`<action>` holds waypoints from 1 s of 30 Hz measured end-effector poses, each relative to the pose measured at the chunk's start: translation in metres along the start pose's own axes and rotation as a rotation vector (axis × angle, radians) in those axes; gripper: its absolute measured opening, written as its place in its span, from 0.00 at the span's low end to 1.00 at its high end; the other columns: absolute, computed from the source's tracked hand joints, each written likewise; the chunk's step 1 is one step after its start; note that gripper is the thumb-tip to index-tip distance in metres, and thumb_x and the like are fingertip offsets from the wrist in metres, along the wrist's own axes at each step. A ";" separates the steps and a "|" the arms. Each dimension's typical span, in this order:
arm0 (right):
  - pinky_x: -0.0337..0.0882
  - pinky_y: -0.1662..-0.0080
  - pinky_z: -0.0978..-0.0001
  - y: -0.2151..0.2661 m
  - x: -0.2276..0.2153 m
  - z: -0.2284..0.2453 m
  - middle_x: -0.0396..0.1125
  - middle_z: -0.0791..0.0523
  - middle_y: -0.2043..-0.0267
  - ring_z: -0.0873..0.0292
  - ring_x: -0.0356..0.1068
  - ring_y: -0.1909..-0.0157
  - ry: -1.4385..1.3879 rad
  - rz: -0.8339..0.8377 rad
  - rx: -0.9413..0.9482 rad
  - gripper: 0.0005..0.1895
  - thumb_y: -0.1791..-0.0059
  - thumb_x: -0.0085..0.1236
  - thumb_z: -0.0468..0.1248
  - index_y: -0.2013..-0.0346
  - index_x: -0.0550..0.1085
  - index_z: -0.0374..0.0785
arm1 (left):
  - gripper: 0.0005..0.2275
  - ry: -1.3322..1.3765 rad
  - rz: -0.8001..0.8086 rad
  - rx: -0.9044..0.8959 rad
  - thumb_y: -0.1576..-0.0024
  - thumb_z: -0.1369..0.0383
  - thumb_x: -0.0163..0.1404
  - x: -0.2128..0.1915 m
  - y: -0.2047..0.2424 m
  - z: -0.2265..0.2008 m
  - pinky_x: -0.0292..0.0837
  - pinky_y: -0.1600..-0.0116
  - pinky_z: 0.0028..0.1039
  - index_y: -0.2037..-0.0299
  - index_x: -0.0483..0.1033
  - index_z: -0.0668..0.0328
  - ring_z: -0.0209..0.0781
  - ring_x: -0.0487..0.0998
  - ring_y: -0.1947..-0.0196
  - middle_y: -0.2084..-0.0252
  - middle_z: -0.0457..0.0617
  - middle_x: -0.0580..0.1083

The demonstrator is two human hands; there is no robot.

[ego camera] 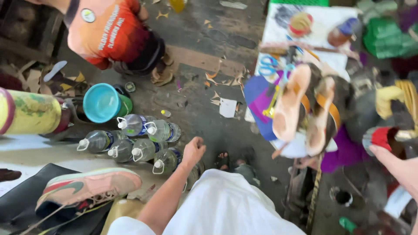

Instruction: The person dips a brush into a container of brown liquid and applies it to long strips of light-colored leather laid out on a glass display case. The person repeatedly dips the brush and paints the leather strips, covering them with the brown substance.

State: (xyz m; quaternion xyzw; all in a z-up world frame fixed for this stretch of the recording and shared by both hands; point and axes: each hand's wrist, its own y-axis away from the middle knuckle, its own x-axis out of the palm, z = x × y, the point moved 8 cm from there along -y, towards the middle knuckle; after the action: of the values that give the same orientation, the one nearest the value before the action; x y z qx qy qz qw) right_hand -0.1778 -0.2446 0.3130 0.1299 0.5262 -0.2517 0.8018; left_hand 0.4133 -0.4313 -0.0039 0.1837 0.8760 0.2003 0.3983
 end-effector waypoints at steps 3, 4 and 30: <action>0.59 0.33 0.47 -0.071 -0.014 0.120 0.63 0.32 0.33 0.37 0.62 0.33 -0.175 -0.006 -0.120 0.38 0.51 0.70 0.30 0.31 0.66 0.13 | 0.16 0.041 -0.090 0.023 0.51 0.64 0.54 -0.031 -0.039 -0.004 0.73 0.51 0.34 0.52 0.79 0.52 0.47 0.81 0.62 0.65 0.46 0.81; 0.62 0.40 0.50 -0.091 -0.013 0.143 0.64 0.35 0.40 0.38 0.65 0.40 -0.119 0.002 -0.184 0.36 0.52 0.74 0.33 0.35 0.69 0.16 | 0.15 0.036 -0.129 0.000 0.50 0.63 0.54 -0.042 -0.047 -0.002 0.73 0.51 0.36 0.52 0.79 0.51 0.48 0.81 0.61 0.63 0.47 0.82; 0.69 0.52 0.47 -0.610 0.207 0.603 0.73 0.36 0.52 0.31 0.73 0.52 0.148 0.096 -0.622 0.38 0.56 0.76 0.51 0.44 0.74 0.24 | 0.19 0.029 -0.040 -0.695 0.49 0.57 0.51 -0.268 -0.259 0.144 0.71 0.43 0.40 0.48 0.82 0.48 0.55 0.80 0.48 0.52 0.51 0.83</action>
State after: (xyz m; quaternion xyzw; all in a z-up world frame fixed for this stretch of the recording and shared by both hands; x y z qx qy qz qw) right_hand 0.0277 -1.0971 0.4078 -0.0788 0.6282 -0.0305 0.7735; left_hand 0.6469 -0.7517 -0.0519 0.0170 0.7644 0.4815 0.4285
